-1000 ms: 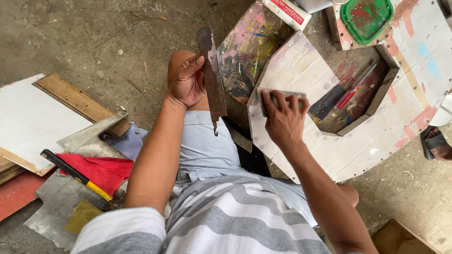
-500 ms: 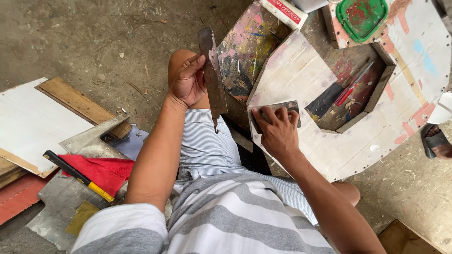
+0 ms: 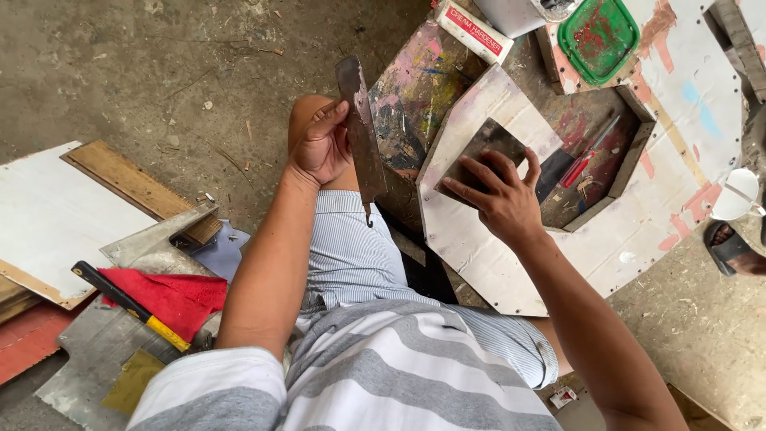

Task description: Applying and smoothing filler or putty onto a large cutout workpiece using a spatula.

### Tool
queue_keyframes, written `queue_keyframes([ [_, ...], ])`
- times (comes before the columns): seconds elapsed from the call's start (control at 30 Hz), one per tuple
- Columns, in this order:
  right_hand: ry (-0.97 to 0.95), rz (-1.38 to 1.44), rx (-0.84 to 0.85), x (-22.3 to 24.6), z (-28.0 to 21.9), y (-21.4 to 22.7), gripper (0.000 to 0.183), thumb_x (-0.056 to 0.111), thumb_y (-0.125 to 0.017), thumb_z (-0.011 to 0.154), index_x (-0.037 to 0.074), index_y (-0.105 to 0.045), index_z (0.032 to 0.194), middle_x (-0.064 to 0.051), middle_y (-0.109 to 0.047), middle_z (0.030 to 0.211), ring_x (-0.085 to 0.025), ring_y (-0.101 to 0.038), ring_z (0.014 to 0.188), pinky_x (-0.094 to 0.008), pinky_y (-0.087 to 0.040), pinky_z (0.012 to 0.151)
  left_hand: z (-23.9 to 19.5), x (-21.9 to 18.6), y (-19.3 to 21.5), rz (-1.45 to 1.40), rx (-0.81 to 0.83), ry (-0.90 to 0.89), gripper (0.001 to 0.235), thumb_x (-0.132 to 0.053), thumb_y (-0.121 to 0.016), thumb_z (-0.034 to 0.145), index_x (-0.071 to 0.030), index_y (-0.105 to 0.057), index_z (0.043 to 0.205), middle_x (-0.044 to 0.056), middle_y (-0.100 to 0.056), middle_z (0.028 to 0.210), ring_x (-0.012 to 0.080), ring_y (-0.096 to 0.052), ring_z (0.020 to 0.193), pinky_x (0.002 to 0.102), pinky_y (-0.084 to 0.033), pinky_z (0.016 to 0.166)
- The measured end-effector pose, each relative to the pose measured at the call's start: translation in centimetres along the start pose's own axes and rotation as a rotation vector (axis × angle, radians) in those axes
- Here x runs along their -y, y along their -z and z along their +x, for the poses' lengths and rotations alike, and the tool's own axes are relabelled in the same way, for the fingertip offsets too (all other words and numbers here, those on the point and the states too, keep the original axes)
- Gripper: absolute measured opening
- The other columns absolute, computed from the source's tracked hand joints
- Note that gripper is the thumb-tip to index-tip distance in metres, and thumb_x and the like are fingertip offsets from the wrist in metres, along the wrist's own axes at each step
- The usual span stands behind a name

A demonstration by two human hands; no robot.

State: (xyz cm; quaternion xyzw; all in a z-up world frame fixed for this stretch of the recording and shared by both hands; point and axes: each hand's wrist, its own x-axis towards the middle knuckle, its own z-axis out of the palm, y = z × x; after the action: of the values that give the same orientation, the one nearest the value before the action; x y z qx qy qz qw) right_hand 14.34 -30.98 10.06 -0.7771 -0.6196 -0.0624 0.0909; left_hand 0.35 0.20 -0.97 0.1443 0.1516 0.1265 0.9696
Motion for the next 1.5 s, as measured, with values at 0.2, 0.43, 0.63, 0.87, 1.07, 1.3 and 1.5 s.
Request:
queue_keyframes([
  [0.2, 0.022, 0.082, 0.011, -0.4, 1.6, -1.7, 0.062, 0.003, -0.066, 0.084, 0.047, -0.069, 0.128, 0.003, -0.057, 0.155, -0.034, -0.040, 0.148, -0.074, -0.016, 0.113, 0.1, 0.2, -0.2, -0.031, 0.009, -0.011, 0.020, -0.008, -0.057, 0.104, -0.001, -0.073, 0.114, 0.023, -0.075, 0.113, 0.0398, -0.076, 0.101, 0.049, -0.068, 0.081],
  [0.43, 0.031, 0.104, 0.041, -1.3, 1.1, -3.6, 0.062, 0.006, -0.064, 0.087, 0.049, -0.066, 0.131, 0.003, -0.053, 0.158, -0.033, -0.038, 0.151, -0.065, -0.022, 0.116, 0.0, 0.3, -0.1, -0.058, 0.000, -0.012, 0.019, -0.007, -0.057, 0.104, -0.001, -0.073, 0.113, 0.024, -0.075, 0.112, 0.0409, -0.075, 0.101, 0.049, -0.068, 0.081],
  [0.63, 0.028, 0.100, 0.093, -1.6, 0.5, -5.1, 0.063, 0.008, -0.063, 0.090, 0.052, -0.063, 0.135, 0.005, -0.050, 0.161, -0.032, -0.034, 0.154, -0.061, -0.016, 0.121, -0.2, 0.2, -0.4, -0.067, 0.001, -0.008, 0.019, -0.006, -0.057, 0.104, -0.001, -0.073, 0.112, 0.023, -0.075, 0.113, 0.0398, -0.076, 0.100, 0.049, -0.068, 0.079],
  [0.87, 0.105, 0.033, 0.246, -2.0, 0.7, -3.5, 0.104, 0.006, -0.087, 0.068, 0.045, -0.045, 0.155, -0.003, -0.038, 0.167, -0.038, -0.032, 0.154, -0.065, -0.043, 0.107, -1.2, -1.5, -2.1, -0.109, 0.095, 0.097, 0.018, -0.006, -0.060, 0.106, 0.003, -0.068, 0.120, 0.018, -0.076, 0.110, 0.0248, -0.078, 0.091, 0.033, -0.067, 0.077],
  [1.07, 0.067, 0.017, 0.277, -2.3, 0.1, -2.8, 0.104, 0.006, -0.086, 0.066, 0.046, -0.046, 0.154, -0.002, -0.039, 0.166, -0.038, -0.033, 0.153, -0.066, -0.041, 0.109, -1.1, -1.7, -2.1, -0.122, 0.097, 0.107, 0.021, -0.006, -0.061, 0.106, 0.005, -0.067, 0.123, 0.021, -0.075, 0.114, 0.0269, -0.078, 0.094, 0.035, -0.068, 0.077],
  [1.3, -0.109, -0.064, 0.283, -1.2, -0.7, 0.6, 0.069, 0.008, -0.074, 0.072, 0.049, -0.072, 0.128, 0.004, -0.057, 0.157, -0.037, -0.034, 0.157, -0.077, -0.003, 0.119, -0.3, 0.0, 0.0, -0.064, 0.054, -0.005, 0.019, -0.007, -0.055, 0.105, 0.002, -0.071, 0.111, 0.026, -0.073, 0.116, 0.0414, -0.074, 0.105, 0.050, -0.068, 0.082],
  [1.5, -0.307, -0.125, 0.296, 1.7, 1.0, 1.7, 0.053, 0.012, -0.063, 0.089, 0.041, -0.071, 0.133, 0.002, -0.066, 0.118, -0.026, -0.058, 0.114, -0.073, -0.016, 0.116, 0.1, -0.1, 0.4, -0.016, 0.034, -0.011, 0.021, -0.007, -0.055, 0.104, 0.002, -0.071, 0.115, 0.026, -0.073, 0.116, 0.0410, -0.073, 0.108, 0.051, -0.066, 0.090],
])
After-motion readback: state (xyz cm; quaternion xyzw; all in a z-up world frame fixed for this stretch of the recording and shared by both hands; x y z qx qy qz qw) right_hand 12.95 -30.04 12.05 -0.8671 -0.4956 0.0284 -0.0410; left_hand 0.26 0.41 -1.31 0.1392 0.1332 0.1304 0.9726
